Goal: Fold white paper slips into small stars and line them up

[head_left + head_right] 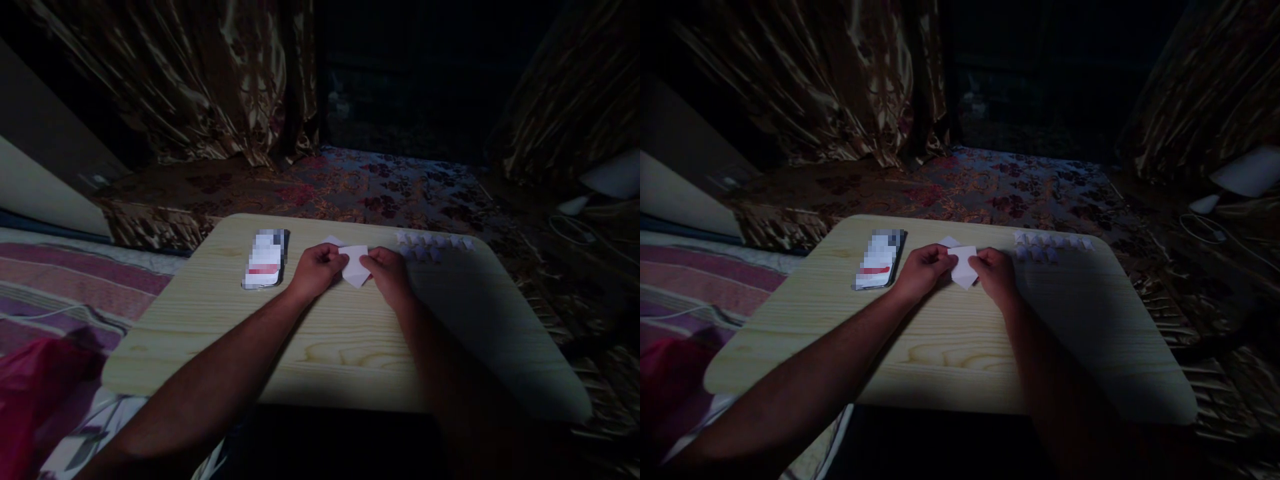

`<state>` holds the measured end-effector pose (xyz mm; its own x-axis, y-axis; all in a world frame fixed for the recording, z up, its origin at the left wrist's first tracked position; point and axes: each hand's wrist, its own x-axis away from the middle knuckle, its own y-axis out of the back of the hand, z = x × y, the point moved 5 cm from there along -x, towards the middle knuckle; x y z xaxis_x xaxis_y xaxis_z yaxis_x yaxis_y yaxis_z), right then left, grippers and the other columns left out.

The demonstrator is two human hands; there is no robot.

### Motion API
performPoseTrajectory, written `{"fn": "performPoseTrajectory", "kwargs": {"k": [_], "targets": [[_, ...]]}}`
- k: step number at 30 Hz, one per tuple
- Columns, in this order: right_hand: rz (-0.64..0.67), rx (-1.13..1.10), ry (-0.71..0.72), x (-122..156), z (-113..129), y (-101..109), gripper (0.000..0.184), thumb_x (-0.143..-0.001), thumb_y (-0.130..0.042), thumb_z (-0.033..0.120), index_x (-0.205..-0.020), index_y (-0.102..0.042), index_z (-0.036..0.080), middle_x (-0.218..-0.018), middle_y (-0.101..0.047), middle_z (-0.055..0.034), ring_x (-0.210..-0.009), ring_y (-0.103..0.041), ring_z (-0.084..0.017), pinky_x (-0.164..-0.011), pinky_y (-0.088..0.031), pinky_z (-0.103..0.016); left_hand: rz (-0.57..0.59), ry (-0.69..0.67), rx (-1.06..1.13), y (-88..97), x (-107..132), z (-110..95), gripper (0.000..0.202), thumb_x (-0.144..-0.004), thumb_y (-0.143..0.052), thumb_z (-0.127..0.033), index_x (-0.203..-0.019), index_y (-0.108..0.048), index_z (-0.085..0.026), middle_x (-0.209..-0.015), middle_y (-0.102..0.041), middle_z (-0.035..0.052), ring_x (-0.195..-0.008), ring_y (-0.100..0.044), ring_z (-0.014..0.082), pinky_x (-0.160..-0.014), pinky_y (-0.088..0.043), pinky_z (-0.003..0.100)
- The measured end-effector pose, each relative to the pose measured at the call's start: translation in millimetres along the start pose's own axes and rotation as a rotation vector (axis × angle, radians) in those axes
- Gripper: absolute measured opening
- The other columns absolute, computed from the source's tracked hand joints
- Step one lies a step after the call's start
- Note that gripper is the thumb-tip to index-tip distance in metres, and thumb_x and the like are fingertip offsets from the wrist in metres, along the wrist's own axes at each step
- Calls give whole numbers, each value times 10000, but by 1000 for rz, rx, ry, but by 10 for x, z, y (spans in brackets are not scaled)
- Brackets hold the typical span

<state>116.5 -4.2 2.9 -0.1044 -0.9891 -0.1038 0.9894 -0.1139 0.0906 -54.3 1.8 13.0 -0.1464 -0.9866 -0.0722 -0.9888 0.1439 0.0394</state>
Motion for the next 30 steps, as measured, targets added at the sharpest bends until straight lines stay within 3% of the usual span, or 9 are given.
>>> {"fn": "performPoseTrajectory", "kwargs": {"k": [4,15,24,30], "targets": [[38,33,14,23,-10,-28,205,-713,-682,367,-674,-597,185,-552,-605,29,-487,-546,-120,-463,-408,-224,-112,23,35,66,-14,20,251,-692,-739,-318,-852,-699,-128,-587,-587,-19,-481,-457,78,-475,-340,212],[98,-56,74,56,82,-70,235,-729,-668,328,-920,-691,192,-744,-718,-17,-668,-655,-180,-594,-479,-270,-10,-20,120,6,11,15,205,-730,-694,-266,-900,-654,-160,-544,-602,-25,-453,-547,108,-468,-393,217],[165,-77,50,84,93,-85,328,-721,-645,337,-998,-739,188,-795,-737,-24,-690,-644,-176,-590,-450,-263,-31,27,96,8,26,-21,174,-715,-678,-258,-852,-608,-177,-518,-627,-22,-408,-500,93,-443,-373,202],[208,-122,86,81,98,-79,288,-730,-651,299,-978,-777,224,-863,-750,-10,-759,-639,-162,-654,-453,-257,-24,29,117,16,7,10,166,-709,-682,-257,-829,-598,-178,-514,-616,-26,-416,-498,95,-452,-372,208]]}}
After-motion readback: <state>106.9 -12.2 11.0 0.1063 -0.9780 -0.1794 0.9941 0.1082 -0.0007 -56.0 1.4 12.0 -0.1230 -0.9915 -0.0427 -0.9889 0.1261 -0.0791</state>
